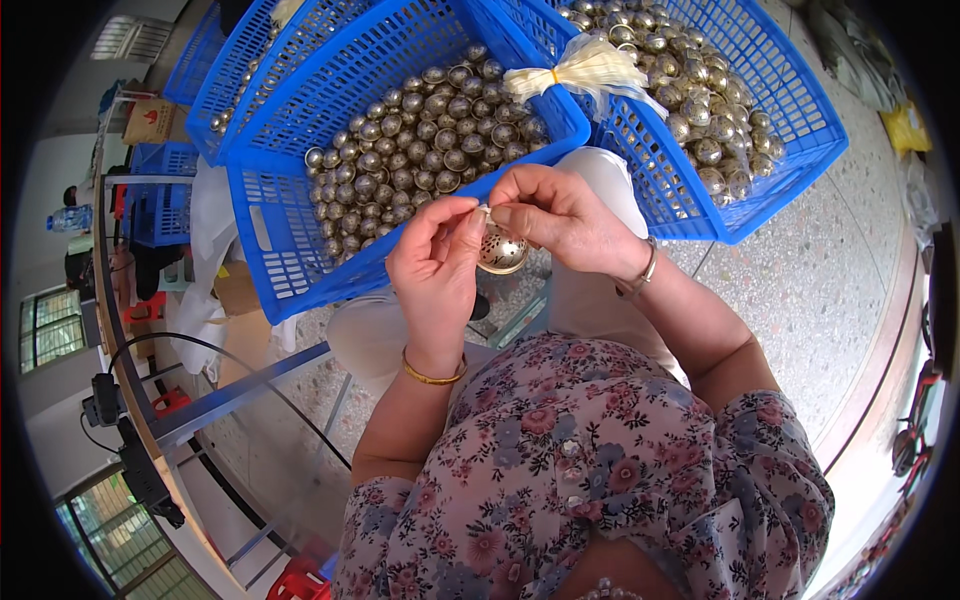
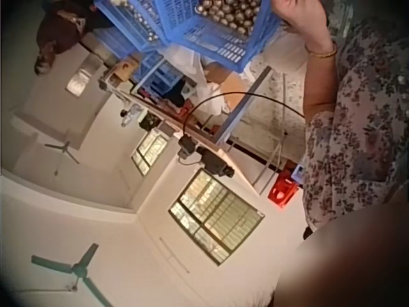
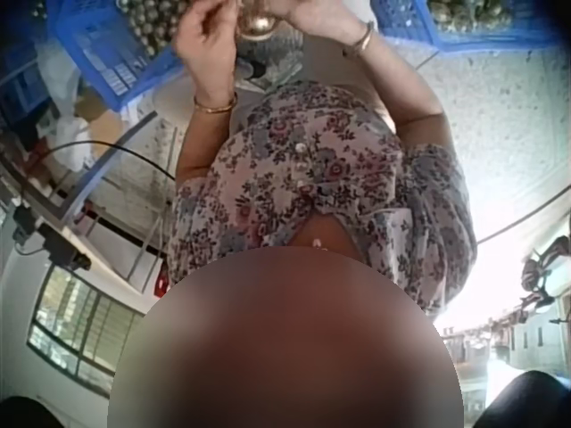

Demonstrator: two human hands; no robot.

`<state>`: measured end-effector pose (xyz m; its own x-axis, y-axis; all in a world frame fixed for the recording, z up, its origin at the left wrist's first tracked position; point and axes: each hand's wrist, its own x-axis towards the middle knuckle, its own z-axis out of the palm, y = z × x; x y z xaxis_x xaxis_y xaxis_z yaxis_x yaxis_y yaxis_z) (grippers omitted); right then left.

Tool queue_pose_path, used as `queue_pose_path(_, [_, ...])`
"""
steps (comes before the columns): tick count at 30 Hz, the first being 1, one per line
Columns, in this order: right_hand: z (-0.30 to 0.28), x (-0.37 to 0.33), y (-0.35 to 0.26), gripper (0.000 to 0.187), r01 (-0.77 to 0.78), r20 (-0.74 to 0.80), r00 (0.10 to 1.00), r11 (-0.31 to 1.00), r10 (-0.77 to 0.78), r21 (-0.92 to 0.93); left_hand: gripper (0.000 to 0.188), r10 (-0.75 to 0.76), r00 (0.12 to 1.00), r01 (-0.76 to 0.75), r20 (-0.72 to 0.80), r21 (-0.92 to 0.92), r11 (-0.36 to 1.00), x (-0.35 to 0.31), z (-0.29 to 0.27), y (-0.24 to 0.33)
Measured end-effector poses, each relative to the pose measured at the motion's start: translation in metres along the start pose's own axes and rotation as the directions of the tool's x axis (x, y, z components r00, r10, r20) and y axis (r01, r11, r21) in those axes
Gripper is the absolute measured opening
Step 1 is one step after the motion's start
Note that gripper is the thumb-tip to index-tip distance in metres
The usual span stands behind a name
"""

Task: Attaching decorative strings and tassels to gold ball ornaments.

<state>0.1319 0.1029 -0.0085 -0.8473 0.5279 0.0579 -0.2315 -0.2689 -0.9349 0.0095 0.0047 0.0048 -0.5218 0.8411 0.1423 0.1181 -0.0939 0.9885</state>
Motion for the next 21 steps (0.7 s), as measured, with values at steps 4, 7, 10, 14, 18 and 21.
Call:
queue_pose_path(4, [0.002, -0.002, 0.001, 0.006, 0.002, 0.011, 1.0, 1.0, -0.003, 0.026, 0.011, 0.057, 0.998, -0.057, 0.0, -0.05, 0.997, -0.003, -0.004, -0.003])
queue_pose_path(7, [0.002, -0.001, 0.001, 0.006, -0.002, 0.0, 1.0, 1.0, 0.002, 0.012, 0.01, 0.089, 0.996, -0.09, 0.021, 0.073, 0.993, -0.004, -0.005, -0.002])
queue_pose_path(10, [0.001, -0.001, 0.004, 0.006, 0.009, -0.017, 1.0, 1.0, -0.009, -0.008, 0.011, 0.155, 0.985, -0.162, 0.07, 0.104, 0.981, -0.004, -0.005, -0.002])
queue_pose_path(14, [-0.002, -0.001, 0.008, 0.007, 0.048, -0.009, 0.999, 0.996, -0.048, -0.073, 0.005, 0.261, 0.961, -0.276, 0.091, 0.277, 0.92, -0.002, -0.005, -0.006])
queue_pose_path(18, [-0.002, -0.001, 0.004, 0.012, -0.007, 0.008, 1.0, 0.998, 0.007, -0.057, 0.005, 0.173, 0.983, -0.181, 0.058, 0.169, 0.969, 0.0, -0.005, -0.012])
queue_pose_path(21, [-0.002, -0.001, 0.003, 0.013, -0.006, -0.041, 0.999, 1.0, 0.006, 0.012, 0.006, 0.21, 0.977, -0.211, 0.02, 0.165, 0.964, 0.005, -0.01, -0.013])
